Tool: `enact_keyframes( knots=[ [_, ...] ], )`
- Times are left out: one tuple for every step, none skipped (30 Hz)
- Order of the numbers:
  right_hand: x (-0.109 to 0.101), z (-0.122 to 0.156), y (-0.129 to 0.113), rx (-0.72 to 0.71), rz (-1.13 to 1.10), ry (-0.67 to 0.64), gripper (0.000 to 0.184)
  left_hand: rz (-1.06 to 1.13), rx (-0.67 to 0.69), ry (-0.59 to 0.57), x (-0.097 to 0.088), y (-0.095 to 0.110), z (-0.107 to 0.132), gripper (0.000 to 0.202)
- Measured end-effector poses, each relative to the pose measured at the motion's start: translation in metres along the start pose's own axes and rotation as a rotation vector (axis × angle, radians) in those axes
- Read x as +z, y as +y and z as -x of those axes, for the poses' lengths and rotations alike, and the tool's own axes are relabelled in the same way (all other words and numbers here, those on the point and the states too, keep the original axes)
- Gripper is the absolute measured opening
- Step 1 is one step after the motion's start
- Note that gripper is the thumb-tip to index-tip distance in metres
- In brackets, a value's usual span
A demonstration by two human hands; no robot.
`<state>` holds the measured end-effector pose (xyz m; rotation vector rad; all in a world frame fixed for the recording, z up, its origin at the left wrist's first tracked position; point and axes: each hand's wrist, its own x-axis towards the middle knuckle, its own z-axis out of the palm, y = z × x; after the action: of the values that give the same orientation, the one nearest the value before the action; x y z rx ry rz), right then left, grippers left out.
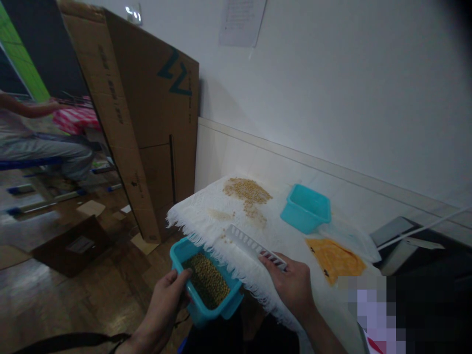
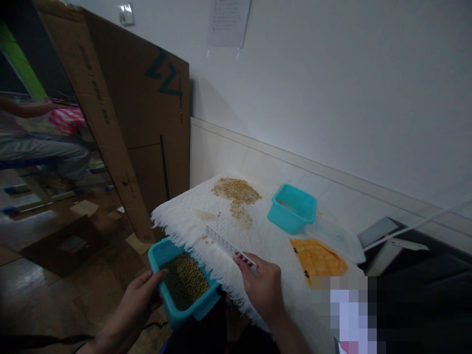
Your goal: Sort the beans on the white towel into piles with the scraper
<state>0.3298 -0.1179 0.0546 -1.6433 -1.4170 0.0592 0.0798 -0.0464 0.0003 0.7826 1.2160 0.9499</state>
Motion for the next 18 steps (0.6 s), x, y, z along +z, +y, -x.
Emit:
enact_keyframes(
  knots=[
    [0.001,0.001,-0.001,-0.007,-0.003,-0.004,0.027,-0.004,-0.003,0.002,0.000,0.001,0.000,0.036],
    [0.002,0.001,-0.001,-0.013,-0.003,-0.014,0.026,-0.008,-0.004,0.003,0.000,0.001,0.001,0.036],
    [0.002,0.001,-0.001,-0.021,-0.002,-0.025,0.025,-0.013,-0.003,0.004,0.000,0.002,0.001,0.036],
    [0.002,0.002,-0.001,-0.029,0.000,-0.031,0.025,-0.016,-0.003,0.002,0.000,0.002,0.001,0.036],
    [0.002,0.001,-0.001,-0.036,0.003,-0.033,0.025,-0.019,-0.002,0.001,0.000,0.003,0.002,0.036],
    [0.002,0.001,-0.001,-0.042,0.006,-0.029,0.024,-0.022,0.000,0.001,0.000,0.003,0.002,0.036],
    [0.002,0.001,-0.001,-0.047,0.009,-0.023,0.024,-0.022,0.004,0.001,-0.001,0.002,0.002,0.036],
    [0.001,0.000,-0.001,-0.053,0.011,-0.023,0.024,-0.020,0.009,0.003,-0.001,0.002,0.002,0.036],
    [0.001,0.000,-0.001,-0.057,0.014,-0.030,0.023,-0.019,0.013,0.003,-0.001,0.001,0.001,0.035],
    [0.001,-0.001,-0.001,-0.061,0.018,-0.037,0.023,-0.016,0.015,0.002,-0.001,0.001,0.001,0.035],
    [0.001,-0.001,-0.002,-0.066,0.021,-0.042,0.022,-0.011,0.019,-0.001,-0.002,0.000,0.000,0.035],
    [0.002,-0.001,-0.003,-0.073,0.023,-0.045,0.022,-0.006,0.020,-0.006,-0.002,-0.001,0.000,0.035],
    [0.003,0.000,-0.005,-0.084,0.027,-0.045,0.021,-0.004,0.017,-0.009,-0.002,-0.001,-0.001,0.035],
    [0.003,0.001,-0.008,-0.095,0.032,-0.039,0.021,-0.003,0.012,-0.011,-0.002,-0.001,-0.001,0.035],
    [0.005,0.003,-0.011,-0.109,0.034,-0.029,0.021,-0.002,0.008,-0.010,-0.002,-0.001,-0.001,0.035],
    [0.006,0.006,-0.014,-0.129,0.031,-0.025,0.021,-0.002,0.006,-0.007,-0.002,-0.001,-0.001,0.034],
    [0.007,0.008,-0.018,-0.151,0.021,-0.025,0.021,-0.004,0.004,-0.004,-0.002,0.000,-0.001,0.034],
    [0.009,0.011,-0.021,-0.173,0.007,-0.027,0.021,-0.007,0.005,0.000,-0.002,0.001,-0.001,0.034]
  ],
)
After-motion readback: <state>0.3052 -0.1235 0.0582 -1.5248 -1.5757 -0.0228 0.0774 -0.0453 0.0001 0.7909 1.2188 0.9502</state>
